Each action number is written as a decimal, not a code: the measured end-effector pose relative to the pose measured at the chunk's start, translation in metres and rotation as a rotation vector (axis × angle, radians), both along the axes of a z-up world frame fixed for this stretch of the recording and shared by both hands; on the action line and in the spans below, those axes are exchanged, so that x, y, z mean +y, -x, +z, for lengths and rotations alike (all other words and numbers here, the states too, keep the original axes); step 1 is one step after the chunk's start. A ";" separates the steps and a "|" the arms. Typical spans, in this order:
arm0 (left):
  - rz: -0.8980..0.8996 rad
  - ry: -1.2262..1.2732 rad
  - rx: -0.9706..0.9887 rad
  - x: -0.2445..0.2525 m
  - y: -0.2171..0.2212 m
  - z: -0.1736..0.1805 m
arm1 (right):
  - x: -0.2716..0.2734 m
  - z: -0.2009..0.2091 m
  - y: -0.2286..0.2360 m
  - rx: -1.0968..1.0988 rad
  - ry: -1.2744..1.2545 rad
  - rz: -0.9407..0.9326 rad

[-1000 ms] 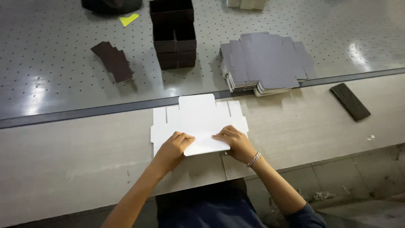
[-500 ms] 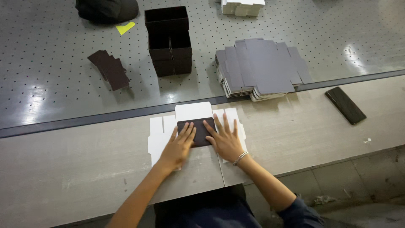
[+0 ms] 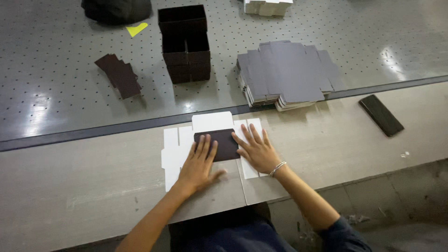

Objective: The person assembles a small rectangular box from a flat white cardboard sheet and dark brown inserts. They fold the sheet along pre-scored lines, insert the dark pieces into slots, and stack the finished box with others on the table.

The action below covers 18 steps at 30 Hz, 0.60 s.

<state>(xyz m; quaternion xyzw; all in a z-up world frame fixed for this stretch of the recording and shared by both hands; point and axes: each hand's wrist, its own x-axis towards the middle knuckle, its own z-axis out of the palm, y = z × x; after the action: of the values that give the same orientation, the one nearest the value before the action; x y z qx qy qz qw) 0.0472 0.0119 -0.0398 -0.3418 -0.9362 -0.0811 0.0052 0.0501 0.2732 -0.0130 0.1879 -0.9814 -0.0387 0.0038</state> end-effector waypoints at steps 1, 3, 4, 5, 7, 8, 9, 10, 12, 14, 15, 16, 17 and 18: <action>-0.007 -0.001 -0.001 0.003 0.000 0.007 | -0.003 -0.003 -0.004 -0.001 -0.001 -0.007; 0.262 -0.491 -0.144 0.006 0.001 0.021 | -0.012 -0.010 -0.010 0.071 0.214 -0.088; 0.259 -0.488 -0.140 0.003 0.001 0.025 | -0.015 -0.012 -0.008 0.075 0.217 -0.090; 0.371 -0.655 -0.159 0.001 0.002 0.028 | -0.019 -0.014 -0.007 0.057 0.523 -0.121; 0.494 -0.820 -0.179 -0.009 0.000 0.021 | -0.022 -0.015 -0.008 0.029 0.831 -0.142; 0.409 -0.834 -0.062 -0.016 0.002 0.013 | -0.021 -0.014 -0.008 0.093 0.924 -0.132; 0.322 -0.845 0.055 -0.023 0.003 0.004 | -0.020 -0.012 -0.008 0.158 1.016 -0.121; 0.326 -0.842 0.059 -0.032 -0.002 -0.014 | -0.019 -0.010 -0.015 0.157 1.019 -0.116; 0.059 -0.473 0.157 -0.051 -0.011 -0.049 | -0.017 -0.005 -0.029 -0.033 0.877 0.122; -0.054 -0.375 0.114 -0.048 -0.039 -0.004 | -0.020 0.010 -0.049 -0.037 0.731 0.237; -0.170 -0.280 0.069 -0.045 -0.054 0.017 | -0.020 0.018 -0.059 -0.039 0.581 0.346; -0.166 -0.285 0.065 -0.042 -0.060 0.018 | -0.020 0.014 -0.063 -0.046 0.577 0.348; -0.140 -0.290 0.119 -0.039 -0.066 0.019 | -0.021 0.009 -0.068 0.007 0.428 0.387; -0.114 -0.293 0.172 -0.037 -0.072 0.020 | -0.023 0.004 -0.073 0.059 0.282 0.425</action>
<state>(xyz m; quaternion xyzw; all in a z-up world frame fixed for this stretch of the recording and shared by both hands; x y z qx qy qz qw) 0.1196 -0.0250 -0.0196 -0.3958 -0.8895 -0.1872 0.1305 0.1234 0.2507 -0.0087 0.3862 -0.9151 0.0949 0.0667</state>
